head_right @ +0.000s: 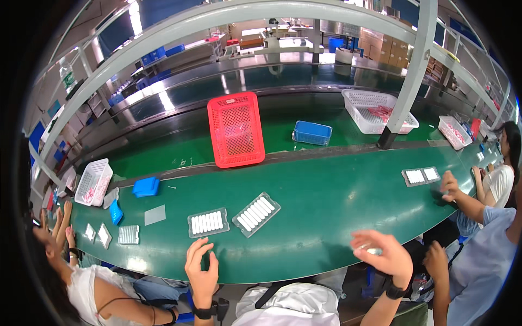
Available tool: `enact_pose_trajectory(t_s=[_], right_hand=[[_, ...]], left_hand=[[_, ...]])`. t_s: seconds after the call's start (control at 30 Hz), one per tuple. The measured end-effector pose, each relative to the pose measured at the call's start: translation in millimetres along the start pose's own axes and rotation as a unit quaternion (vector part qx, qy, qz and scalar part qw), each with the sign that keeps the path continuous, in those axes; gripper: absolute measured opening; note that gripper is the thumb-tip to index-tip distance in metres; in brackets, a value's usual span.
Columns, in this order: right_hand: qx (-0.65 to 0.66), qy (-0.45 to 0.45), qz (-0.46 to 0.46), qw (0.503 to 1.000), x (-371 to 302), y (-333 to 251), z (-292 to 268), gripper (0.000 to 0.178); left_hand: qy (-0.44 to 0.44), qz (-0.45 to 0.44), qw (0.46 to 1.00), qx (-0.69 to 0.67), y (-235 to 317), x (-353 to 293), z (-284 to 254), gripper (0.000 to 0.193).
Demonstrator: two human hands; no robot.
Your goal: The recorder is assembling small blue and white plastic components on a factory production line.
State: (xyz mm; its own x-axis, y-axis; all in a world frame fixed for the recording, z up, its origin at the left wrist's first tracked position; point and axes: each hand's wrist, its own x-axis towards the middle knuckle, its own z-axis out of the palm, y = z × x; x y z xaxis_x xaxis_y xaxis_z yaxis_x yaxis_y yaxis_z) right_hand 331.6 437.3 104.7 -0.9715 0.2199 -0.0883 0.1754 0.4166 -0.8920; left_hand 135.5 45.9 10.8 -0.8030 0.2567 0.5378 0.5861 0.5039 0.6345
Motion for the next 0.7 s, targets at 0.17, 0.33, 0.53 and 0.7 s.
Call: enact_pose_trajectory(t_s=[0.17,0.33,0.53,0.7], right_hand=[[-0.183,-0.064,-0.092,0.977,93,-35,-32,0.040],[-0.298,-0.038,-0.178,0.937,222,-43,-64,0.033],[-0.431,0.077,-0.094,0.894,365,1,-68,0.086],[-0.450,-0.015,0.000,0.893,408,29,-53,0.066]], left_hand=[[0.005,-0.012,0.995,0.104,4,-7,24,0.026],[0.062,-0.028,0.995,0.079,-2,2,25,0.020],[0.103,-0.097,0.987,0.082,-9,-16,27,0.017],[0.110,-0.106,0.981,0.122,14,-14,24,0.016]])
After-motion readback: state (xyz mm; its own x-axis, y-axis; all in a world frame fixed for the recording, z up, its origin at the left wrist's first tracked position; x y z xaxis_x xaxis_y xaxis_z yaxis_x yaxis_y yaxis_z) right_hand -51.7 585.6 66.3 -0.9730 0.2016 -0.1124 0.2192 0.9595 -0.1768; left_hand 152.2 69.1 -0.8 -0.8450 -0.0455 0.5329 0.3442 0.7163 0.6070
